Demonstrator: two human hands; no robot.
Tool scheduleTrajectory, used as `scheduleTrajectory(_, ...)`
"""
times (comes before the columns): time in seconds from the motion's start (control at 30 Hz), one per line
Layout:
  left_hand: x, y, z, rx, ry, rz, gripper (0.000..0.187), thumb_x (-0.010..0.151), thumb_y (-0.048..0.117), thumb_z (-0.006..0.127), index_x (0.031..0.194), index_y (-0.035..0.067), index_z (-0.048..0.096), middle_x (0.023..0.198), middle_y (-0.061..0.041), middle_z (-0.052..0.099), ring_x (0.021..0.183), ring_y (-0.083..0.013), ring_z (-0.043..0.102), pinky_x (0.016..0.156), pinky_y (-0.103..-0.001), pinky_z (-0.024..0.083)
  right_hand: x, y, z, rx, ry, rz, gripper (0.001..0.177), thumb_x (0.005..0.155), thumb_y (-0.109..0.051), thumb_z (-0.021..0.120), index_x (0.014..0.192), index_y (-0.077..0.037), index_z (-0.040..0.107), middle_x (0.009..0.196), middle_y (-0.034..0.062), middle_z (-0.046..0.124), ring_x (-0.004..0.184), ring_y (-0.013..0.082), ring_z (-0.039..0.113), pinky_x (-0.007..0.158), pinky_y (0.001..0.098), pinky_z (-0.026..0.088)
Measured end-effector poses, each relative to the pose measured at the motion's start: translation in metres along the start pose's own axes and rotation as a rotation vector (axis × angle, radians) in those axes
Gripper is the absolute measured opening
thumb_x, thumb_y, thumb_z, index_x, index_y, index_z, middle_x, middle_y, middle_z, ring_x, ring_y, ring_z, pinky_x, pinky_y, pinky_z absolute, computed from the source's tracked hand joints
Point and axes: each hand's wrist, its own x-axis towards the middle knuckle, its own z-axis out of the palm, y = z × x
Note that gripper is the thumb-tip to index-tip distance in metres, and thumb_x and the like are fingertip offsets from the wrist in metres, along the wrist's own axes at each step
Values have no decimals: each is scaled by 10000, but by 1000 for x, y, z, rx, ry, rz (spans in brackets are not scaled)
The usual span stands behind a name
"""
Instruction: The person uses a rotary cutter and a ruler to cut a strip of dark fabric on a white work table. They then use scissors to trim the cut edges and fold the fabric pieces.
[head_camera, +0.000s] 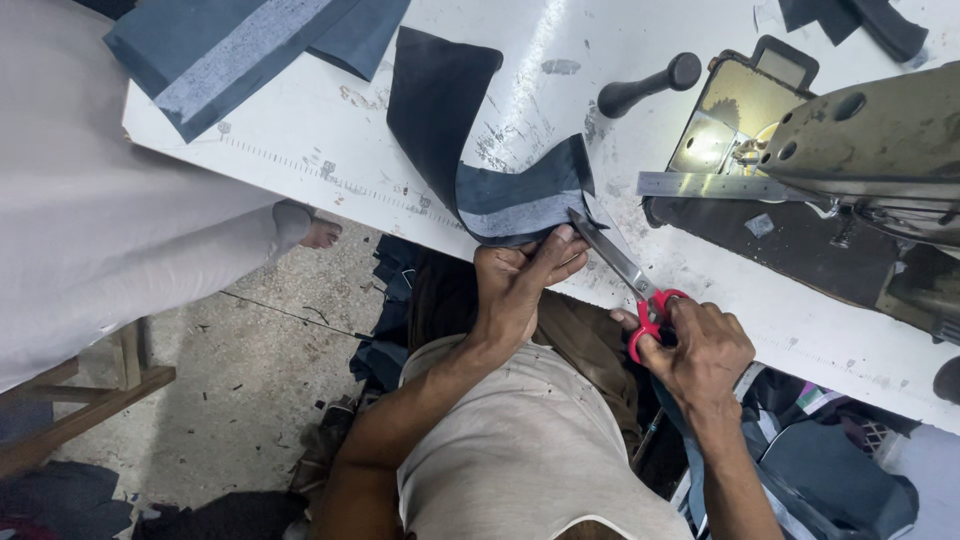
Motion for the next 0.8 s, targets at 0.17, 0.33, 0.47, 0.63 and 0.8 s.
scheduleTrajectory(0.17,1,-2,0,-50,20,-27,251,1001,94,668,1113,-130,686,1087,-268,733,1050,-384,742,920,-486,651,-2,2,3,4,14,3,514,808,-514,843,809,-33,664,580,58,558,507,214,514,509,386,397)
scheduleTrajectory(0.33,2,1,-1,-64,19,-26,278,998,101,671,1106,-155,677,1095,-295,726,1061,-397,737,929,-494,627,3,1,1,27,17,-58,488,886,-533,763,923,-53,689,682,43,601,578,184,547,555,350,425)
scheduleTrajectory(0.47,3,4,-1,20,19,6,285,994,96,680,1087,-173,678,1065,-327,727,1045,-411,743,899,-502,602,9,-3,-2,-51,-100,29,637,734,-652,819,829,-29,735,497,52,556,401,189,498,412,371,390)
scheduleTrajectory(0.63,4,1,-6,-3,-31,-43,277,985,101,679,1115,-143,678,1101,-300,725,1072,-390,732,936,-492,588,11,-5,0,35,-26,-22,553,801,-563,805,845,-20,705,573,56,560,477,184,521,443,350,409)
scheduleTrajectory(0.8,1,-4,-12,-15,-67,-42,248,1019,94,684,1078,-146,693,1087,-302,728,1090,-404,739,956,-510,588,-4,8,8,179,-41,-84,296,799,-285,787,859,-8,702,589,66,567,501,189,553,451,353,435)
